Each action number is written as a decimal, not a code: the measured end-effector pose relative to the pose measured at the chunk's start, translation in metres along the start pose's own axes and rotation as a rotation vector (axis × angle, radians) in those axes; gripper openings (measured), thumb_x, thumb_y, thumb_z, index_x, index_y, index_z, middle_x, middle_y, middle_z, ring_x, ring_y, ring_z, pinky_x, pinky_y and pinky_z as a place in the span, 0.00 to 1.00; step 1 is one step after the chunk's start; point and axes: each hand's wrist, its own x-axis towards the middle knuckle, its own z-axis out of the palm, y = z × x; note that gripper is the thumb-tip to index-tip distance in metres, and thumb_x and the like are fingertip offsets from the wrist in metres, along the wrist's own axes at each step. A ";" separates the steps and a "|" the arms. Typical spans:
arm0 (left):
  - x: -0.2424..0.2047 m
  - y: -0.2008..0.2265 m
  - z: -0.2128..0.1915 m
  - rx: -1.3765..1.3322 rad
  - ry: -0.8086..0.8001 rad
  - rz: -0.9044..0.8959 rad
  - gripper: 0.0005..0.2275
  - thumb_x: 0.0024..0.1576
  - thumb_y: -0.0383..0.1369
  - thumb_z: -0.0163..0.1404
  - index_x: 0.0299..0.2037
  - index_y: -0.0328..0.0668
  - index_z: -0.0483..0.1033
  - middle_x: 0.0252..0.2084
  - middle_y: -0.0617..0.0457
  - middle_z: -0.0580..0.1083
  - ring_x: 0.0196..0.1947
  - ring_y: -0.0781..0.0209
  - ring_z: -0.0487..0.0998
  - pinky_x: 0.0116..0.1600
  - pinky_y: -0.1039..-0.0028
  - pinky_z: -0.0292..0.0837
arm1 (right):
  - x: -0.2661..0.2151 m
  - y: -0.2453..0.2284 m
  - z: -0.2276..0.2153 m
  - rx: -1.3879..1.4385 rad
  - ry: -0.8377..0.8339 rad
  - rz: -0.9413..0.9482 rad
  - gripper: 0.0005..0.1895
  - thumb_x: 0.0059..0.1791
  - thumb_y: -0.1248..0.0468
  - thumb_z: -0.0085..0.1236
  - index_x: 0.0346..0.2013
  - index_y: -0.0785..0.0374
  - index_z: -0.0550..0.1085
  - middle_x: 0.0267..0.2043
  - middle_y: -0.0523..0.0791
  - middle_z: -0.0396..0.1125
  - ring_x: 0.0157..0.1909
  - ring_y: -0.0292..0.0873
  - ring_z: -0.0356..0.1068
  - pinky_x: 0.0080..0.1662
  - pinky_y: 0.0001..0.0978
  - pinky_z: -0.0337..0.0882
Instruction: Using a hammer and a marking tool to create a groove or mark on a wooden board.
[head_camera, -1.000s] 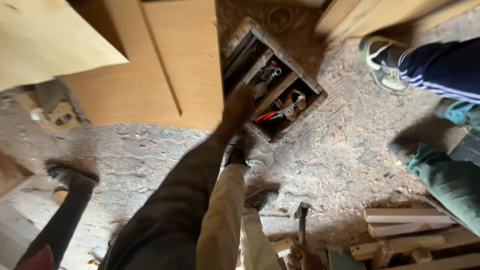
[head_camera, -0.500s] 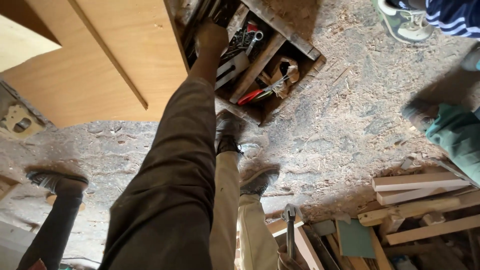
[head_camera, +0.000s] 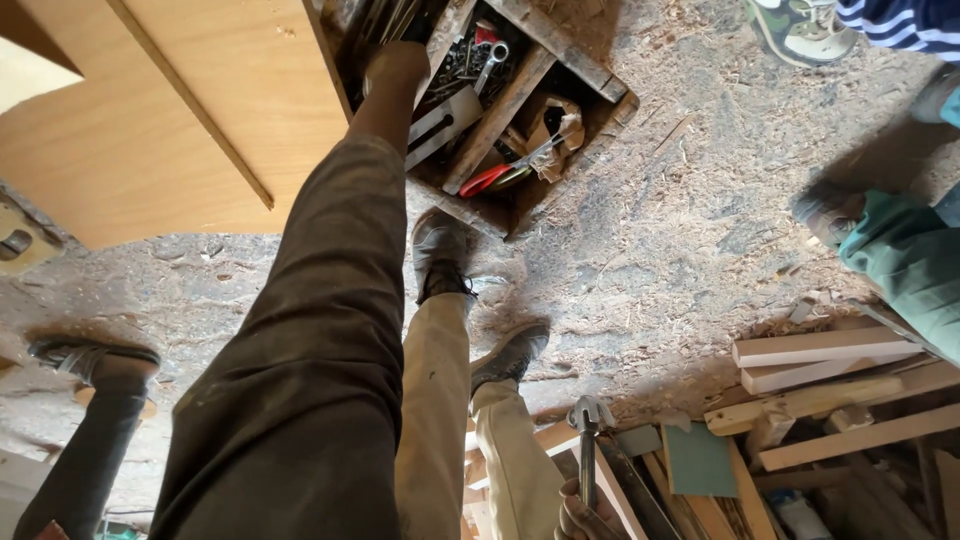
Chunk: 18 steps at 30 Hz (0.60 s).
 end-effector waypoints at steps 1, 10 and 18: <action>0.002 -0.002 0.004 -0.006 -0.001 -0.002 0.11 0.51 0.22 0.33 0.39 0.32 0.67 0.40 0.39 0.66 0.39 0.45 0.67 0.37 0.58 0.66 | 0.001 0.000 -0.002 -0.006 0.002 0.000 0.07 0.43 0.70 0.43 0.35 0.65 0.63 0.12 0.43 0.40 0.11 0.37 0.38 0.19 0.26 0.42; -0.033 0.000 0.002 0.275 0.065 -0.086 0.20 0.43 0.32 0.54 0.45 0.35 0.66 0.29 0.48 0.70 0.27 0.53 0.73 0.25 0.70 0.71 | -0.004 -0.006 0.001 -0.068 0.049 0.029 0.07 0.43 0.70 0.43 0.36 0.64 0.62 0.13 0.42 0.41 0.12 0.38 0.41 0.19 0.28 0.45; -0.061 0.005 0.000 -1.199 0.604 -0.371 0.22 0.44 0.40 0.46 0.50 0.47 0.59 0.36 0.51 0.72 0.29 0.54 0.75 0.25 0.66 0.69 | -0.009 -0.016 0.018 -0.091 0.121 0.006 0.06 0.43 0.69 0.44 0.34 0.64 0.61 0.13 0.42 0.39 0.12 0.37 0.37 0.19 0.26 0.42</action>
